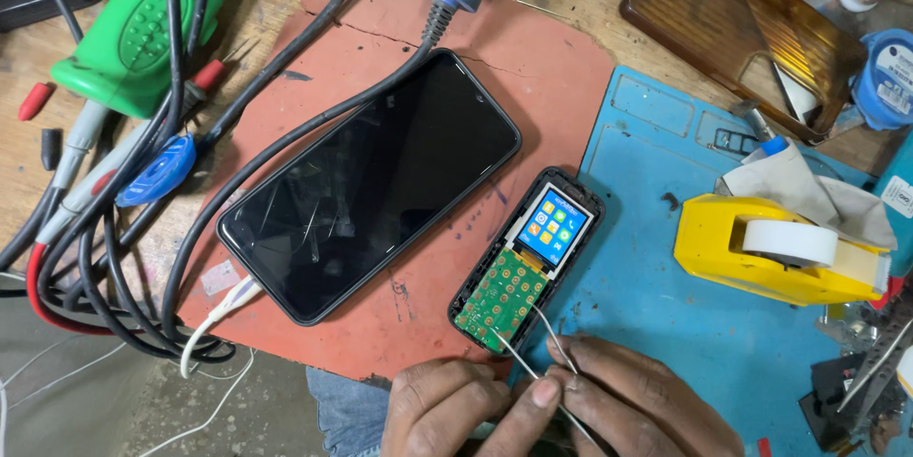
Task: The person uses tweezers to probe and test the keypad circuit board of a disassembled mobile phone. They repeatedly touch different contact points on the green PCB while the phone's screen lights up and displays icons, indicating functional testing of the keypad.
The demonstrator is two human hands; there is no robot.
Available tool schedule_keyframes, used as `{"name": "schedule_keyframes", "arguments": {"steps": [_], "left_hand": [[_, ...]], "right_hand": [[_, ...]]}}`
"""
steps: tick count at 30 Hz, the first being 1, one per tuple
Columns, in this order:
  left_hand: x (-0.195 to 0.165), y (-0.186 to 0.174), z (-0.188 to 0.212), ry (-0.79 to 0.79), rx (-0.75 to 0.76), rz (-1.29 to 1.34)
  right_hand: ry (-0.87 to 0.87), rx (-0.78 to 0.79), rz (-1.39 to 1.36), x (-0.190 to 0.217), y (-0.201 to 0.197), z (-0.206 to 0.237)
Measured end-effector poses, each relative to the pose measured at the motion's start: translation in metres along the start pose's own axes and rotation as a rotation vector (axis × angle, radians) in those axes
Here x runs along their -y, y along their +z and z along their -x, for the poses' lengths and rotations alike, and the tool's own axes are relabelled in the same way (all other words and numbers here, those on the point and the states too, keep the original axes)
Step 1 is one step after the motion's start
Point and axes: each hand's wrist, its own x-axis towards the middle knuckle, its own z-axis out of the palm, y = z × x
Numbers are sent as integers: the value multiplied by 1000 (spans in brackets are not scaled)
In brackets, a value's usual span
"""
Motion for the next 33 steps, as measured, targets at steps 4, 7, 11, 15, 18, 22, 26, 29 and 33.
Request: {"name": "schedule_keyframes", "arguments": {"steps": [4, 7, 11, 15, 18, 22, 26, 29, 33], "left_hand": [[2, -9, 6, -98, 59, 16], [2, -8, 9, -80, 50, -8], [1, 1, 10, -145, -48, -10], [5, 5, 10, -115, -105, -19], [5, 6, 9, -123, -144, -18], [7, 6, 7, -95, -118, -50], [8, 7, 1, -75, -149, -14], [9, 2, -5, 0, -92, -39], [9, 1, -6, 44, -119, -64]], "right_hand": [[-35, 67, 122, -1, 5, 2], [-66, 79, 139, -1, 9, 3], [-104, 86, 115, -1, 8, -2], [-110, 221, 34, -1, -1, -4], [-107, 246, 78, -1, 0, 1], [-99, 154, 185, 0, 8, 7], [-51, 172, 164, 3, 6, 10], [-57, 153, 157, 6, 7, 11], [-76, 92, 135, 7, 10, 8]]}}
